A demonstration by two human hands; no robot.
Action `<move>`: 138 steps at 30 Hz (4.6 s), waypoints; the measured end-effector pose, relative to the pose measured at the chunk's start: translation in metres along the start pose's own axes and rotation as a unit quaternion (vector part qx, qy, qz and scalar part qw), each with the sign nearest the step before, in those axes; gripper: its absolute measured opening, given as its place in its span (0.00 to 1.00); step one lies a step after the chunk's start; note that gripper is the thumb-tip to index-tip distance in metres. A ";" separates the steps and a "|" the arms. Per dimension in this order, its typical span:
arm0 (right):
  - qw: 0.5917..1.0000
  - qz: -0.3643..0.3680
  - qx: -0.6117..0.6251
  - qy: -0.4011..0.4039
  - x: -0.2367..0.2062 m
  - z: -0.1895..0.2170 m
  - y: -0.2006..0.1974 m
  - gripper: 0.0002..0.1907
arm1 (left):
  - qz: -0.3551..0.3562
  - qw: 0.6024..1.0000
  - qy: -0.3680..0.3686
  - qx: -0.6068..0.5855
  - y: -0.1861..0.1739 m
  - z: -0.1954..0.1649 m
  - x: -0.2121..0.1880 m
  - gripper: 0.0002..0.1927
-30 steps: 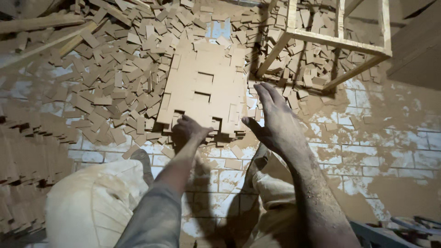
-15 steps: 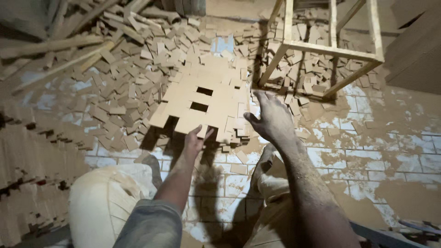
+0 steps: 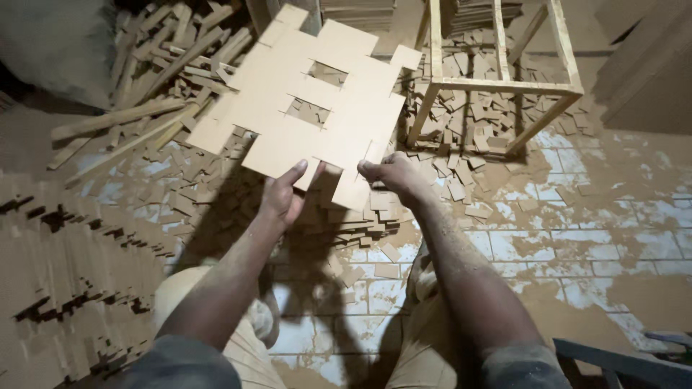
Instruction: The person sits on the floor and repeatedly picks up pre-cut wooden pieces with rectangular cutouts, inspects them, and places them into a stack. The person handles the pieces one at a time, turning them over and aligning them before stacking.
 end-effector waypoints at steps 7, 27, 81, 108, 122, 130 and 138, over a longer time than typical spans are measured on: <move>0.989 -0.071 -0.127 -0.021 -0.013 0.028 0.022 0.19 | 0.006 0.998 0.062 0.008 0.019 -0.035 -0.035 0.27; 0.691 -0.344 -0.416 -0.480 -0.023 0.045 0.062 0.10 | 0.012 0.999 0.009 -0.048 0.009 -0.060 -0.029 0.26; 0.779 -0.427 -0.376 -0.265 -0.024 0.034 -0.035 0.33 | 0.132 0.932 -0.205 0.267 -0.069 0.045 -0.093 0.20; 0.750 -0.334 -0.551 -0.150 0.000 0.035 -0.022 0.48 | -0.066 0.957 0.275 0.066 -0.056 -0.188 -0.134 0.18; 0.817 -0.236 -0.509 -0.135 0.016 0.000 -0.007 0.36 | -0.261 0.845 0.466 -0.010 -0.143 -0.418 -0.400 0.31; 0.806 -0.213 -0.536 -0.136 0.008 0.008 0.001 0.41 | -0.492 0.545 0.515 0.442 -0.142 -0.353 -0.391 0.34; 0.820 -0.172 -0.521 -0.160 0.002 0.004 0.003 0.25 | -0.038 0.719 0.147 0.678 -0.066 -0.145 -0.187 0.15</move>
Point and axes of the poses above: each hand's wrist, its own x-axis towards the middle knuckle, its own y-axis out of the palm, z = x × y, the point moved 4 cm from there along x, towards the middle knuckle, and after that the axes turned 12 degrees about -x, right-handed, at the moved point
